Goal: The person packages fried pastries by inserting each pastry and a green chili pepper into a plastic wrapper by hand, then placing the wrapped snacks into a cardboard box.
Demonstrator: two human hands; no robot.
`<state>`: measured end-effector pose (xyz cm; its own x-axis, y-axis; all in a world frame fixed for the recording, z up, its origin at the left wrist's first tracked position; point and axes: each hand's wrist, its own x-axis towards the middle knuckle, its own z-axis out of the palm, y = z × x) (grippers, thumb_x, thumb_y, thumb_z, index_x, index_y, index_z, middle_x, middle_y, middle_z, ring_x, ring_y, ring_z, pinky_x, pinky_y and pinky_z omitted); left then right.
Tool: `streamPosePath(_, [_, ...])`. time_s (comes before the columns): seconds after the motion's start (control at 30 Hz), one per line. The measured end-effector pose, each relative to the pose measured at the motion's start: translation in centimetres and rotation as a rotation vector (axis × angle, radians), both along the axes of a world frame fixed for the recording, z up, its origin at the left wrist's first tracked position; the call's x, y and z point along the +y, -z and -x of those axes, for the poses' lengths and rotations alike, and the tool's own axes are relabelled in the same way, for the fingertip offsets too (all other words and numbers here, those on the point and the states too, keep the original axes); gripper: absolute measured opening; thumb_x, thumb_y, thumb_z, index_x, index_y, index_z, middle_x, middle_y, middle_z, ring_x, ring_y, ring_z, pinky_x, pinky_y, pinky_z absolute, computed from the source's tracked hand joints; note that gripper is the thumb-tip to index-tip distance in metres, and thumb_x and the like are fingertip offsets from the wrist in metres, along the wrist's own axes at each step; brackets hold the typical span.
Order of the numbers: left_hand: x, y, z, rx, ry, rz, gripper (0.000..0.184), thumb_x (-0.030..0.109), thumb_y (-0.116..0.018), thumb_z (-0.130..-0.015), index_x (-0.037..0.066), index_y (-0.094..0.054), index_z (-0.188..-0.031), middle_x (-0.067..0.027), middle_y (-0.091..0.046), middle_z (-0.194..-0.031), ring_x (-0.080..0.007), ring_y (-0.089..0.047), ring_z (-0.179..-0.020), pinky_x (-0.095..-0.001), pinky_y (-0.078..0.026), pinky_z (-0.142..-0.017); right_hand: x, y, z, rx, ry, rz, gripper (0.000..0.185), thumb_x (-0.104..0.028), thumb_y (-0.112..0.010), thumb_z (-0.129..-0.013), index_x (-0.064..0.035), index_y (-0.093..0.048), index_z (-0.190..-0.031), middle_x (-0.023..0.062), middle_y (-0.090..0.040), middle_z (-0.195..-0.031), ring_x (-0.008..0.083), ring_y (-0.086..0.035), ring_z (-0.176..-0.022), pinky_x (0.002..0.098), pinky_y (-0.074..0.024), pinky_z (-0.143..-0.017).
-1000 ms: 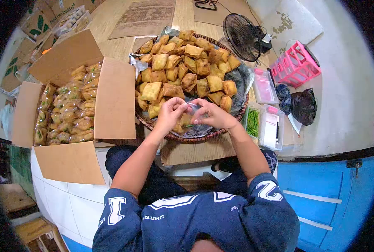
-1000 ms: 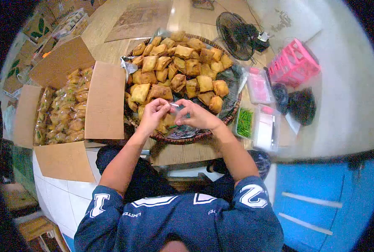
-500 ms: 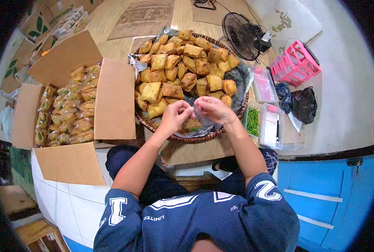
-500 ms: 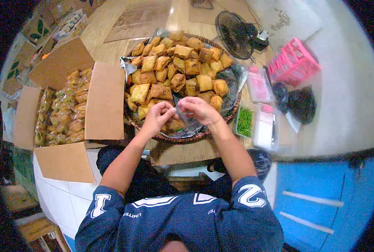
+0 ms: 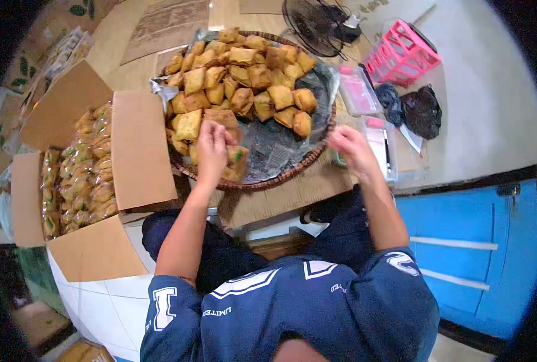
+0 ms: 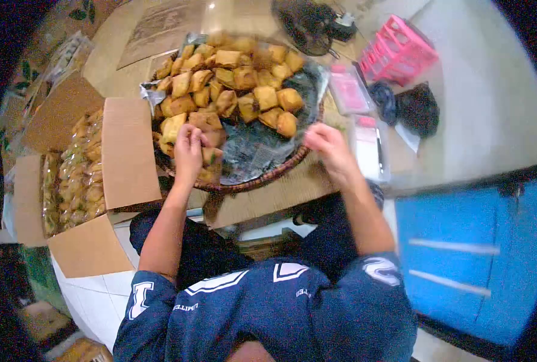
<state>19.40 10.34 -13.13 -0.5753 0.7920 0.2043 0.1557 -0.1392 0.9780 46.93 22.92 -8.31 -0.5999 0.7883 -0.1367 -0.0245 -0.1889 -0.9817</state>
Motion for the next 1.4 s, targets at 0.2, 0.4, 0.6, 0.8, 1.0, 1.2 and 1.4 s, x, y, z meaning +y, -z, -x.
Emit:
streamPosePath(0.2, [-0.3, -0.5, -0.4, 0.031, -0.048, 0.039, 0.012, 0.011, -0.041, -0.093, 0.003, -0.041, -0.084, -0.0055, -0.052, -0.067, -0.0129, -0.056, -0.057, -0.0256, -0.046, -0.052, -5.0, 2.0, -18.7, -0.618, 0.326, -0.217, 0.014, -0.018, -0.067, -0.076, -0.0050, -0.062, -0.076, 0.0034, -0.061, -0.073, 0.0118, -0.057, -0.067, 0.0256, -0.0448, -0.063])
streamPosePath(0.4, [-0.2, -0.4, -0.8, 0.048, -0.062, 0.066, 0.010, 0.008, -0.041, -0.092, 0.003, -0.040, -0.084, -0.0049, -0.049, -0.063, -0.0129, -0.055, -0.054, -0.0262, -0.045, -0.049, -11.4, 1.3, -27.9, -1.974, -0.146, -0.692, 0.010, -0.008, -0.061, -0.071, 0.0016, -0.063, -0.075, 0.0188, -0.061, -0.078, 0.0355, -0.058, -0.075, 0.0424, -0.0459, -0.068])
streamPosePath(0.6, [-1.0, -1.2, -0.9, 0.076, -0.069, 0.074, 0.011, 0.009, -0.040, -0.092, 0.002, -0.041, -0.083, -0.0054, -0.050, -0.059, -0.0135, -0.054, -0.051, -0.0262, -0.045, -0.048, -8.8, -7.6, -16.9, -1.526, 0.225, -1.147, 0.021, -0.010, -0.066, -0.067, -0.0014, -0.061, -0.085, 0.0166, -0.061, -0.087, 0.0329, -0.058, -0.077, 0.0401, -0.0465, -0.069])
streamPosePath(0.8, [-3.5, -4.6, -1.1, 0.196, -0.143, 0.088, 0.012, 0.010, -0.040, -0.092, 0.002, -0.042, -0.083, -0.0072, -0.051, -0.057, -0.0151, -0.056, -0.050, -0.0271, -0.045, -0.048, -10.7, 1.5, 4.4, -0.160, -0.182, -0.396, 0.057, -0.019, -0.072, -0.071, -0.0008, -0.049, -0.120, 0.0105, -0.051, -0.113, 0.0180, -0.052, -0.100, 0.0295, -0.0446, -0.083])
streamPosePath(1.0, [-7.7, -4.1, 2.1, 0.151, -0.044, 0.075, 0.014, 0.012, -0.041, -0.092, 0.003, -0.041, -0.081, -0.0054, -0.050, -0.059, -0.0128, -0.054, -0.053, -0.0260, -0.044, -0.051, -8.9, -0.2, 15.3, 0.235, -0.616, -0.279, 0.035, -0.020, -0.071, -0.071, -0.0056, -0.059, -0.100, 0.0058, -0.046, -0.115, 0.0180, -0.043, -0.111, 0.0332, -0.0333, -0.095])
streamPosePath(1.2, [-9.4, -2.4, 4.0, 0.144, 0.171, 0.096, 0.016, 0.013, -0.041, -0.092, 0.003, -0.040, -0.080, -0.0039, -0.050, -0.060, -0.0104, -0.052, -0.057, -0.0243, -0.044, -0.054, -8.1, -1.2, 17.4, 0.110, -0.939, -0.639, 0.024, -0.018, -0.072, -0.069, -0.0075, -0.065, -0.089, 0.0079, -0.046, -0.115, 0.0215, -0.041, -0.113, 0.0351, -0.0308, -0.097])
streamPosePath(1.4, [-9.5, -1.9, 5.0, -0.080, 0.345, 0.115, 0.014, 0.014, -0.041, -0.093, 0.005, -0.040, -0.082, -0.0025, -0.051, -0.063, -0.0107, -0.053, -0.058, -0.0243, -0.045, -0.055, -8.4, -0.6, 16.9, 0.100, -0.940, -0.694, 0.025, -0.016, -0.074, -0.066, -0.0146, -0.067, -0.090, 0.0078, -0.044, -0.122, 0.0248, -0.037, -0.119, 0.0369, -0.0261, -0.101])
